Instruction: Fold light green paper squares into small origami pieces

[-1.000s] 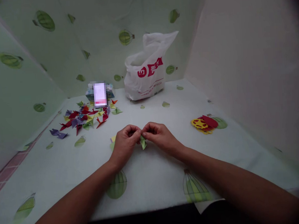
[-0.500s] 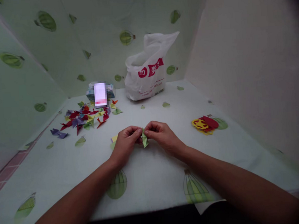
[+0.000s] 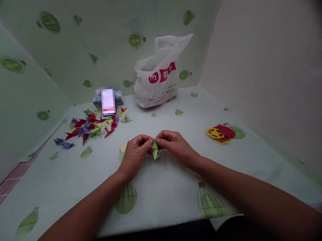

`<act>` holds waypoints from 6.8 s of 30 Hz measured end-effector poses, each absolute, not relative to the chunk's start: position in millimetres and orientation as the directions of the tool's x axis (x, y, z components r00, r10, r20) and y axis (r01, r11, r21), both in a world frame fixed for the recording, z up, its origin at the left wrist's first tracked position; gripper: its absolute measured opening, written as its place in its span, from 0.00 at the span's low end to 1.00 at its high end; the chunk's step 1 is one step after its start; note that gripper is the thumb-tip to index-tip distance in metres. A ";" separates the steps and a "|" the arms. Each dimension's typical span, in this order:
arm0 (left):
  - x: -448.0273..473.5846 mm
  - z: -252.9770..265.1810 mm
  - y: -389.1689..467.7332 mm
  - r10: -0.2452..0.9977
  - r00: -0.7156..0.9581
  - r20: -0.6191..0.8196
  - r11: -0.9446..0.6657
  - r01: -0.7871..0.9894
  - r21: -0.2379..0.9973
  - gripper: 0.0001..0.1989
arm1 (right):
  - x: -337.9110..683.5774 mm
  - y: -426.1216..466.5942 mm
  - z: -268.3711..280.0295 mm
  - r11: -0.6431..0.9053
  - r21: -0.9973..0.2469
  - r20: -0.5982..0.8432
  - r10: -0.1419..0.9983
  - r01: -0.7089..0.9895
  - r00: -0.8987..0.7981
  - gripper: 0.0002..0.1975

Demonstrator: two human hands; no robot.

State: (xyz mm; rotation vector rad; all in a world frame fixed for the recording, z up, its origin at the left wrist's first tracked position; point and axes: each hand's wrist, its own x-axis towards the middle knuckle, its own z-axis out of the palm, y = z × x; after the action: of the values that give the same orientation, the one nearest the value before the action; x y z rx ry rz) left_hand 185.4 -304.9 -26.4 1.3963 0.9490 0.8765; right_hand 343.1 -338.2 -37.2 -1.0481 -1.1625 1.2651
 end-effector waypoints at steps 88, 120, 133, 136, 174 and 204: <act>187.1 -22.6 -307.4 0.892 0.449 -0.051 0.009 0.095 0.995 0.12 | 345.7 -342.0 -28.2 0.209 -0.928 0.242 0.968 0.309 0.074 0.05; 183.0 -31.5 -297.0 0.889 0.433 0.147 -0.168 0.009 0.986 0.10 | 344.9 -339.5 -27.0 0.079 -0.997 0.080 0.996 -0.024 -0.027 0.06; 183.0 -22.9 -298.3 0.931 0.362 -0.038 0.077 -0.093 0.993 0.11 | 348.1 -337.1 -31.0 0.243 -0.968 0.225 0.955 0.070 -0.194 0.05; 183.1 -21.4 -299.7 0.925 0.371 -0.084 0.138 -0.120 0.983 0.13 | 347.8 -337.1 -30.9 0.252 -0.965 0.233 0.952 0.076 -0.198 0.04; 174.5 -11.3 -309.3 0.498 0.368 0.785 -0.865 0.140 0.483 0.06 | 344.5 -353.6 -13.1 0.557 -0.826 0.555 0.830 0.088 -0.044 0.01; 173.4 -17.9 -302.1 0.450 0.447 0.773 -0.893 0.208 0.399 0.10 | 348.9 -341.8 -18.1 0.222 -0.929 0.247 0.968 -0.296 -0.050 0.06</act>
State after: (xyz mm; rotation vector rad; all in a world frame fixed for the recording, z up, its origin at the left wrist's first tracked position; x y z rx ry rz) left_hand 173.4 -302.1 -17.9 2.4536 0.5697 1.4235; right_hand 348.9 -341.8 -18.1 -0.7790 -1.1561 1.2169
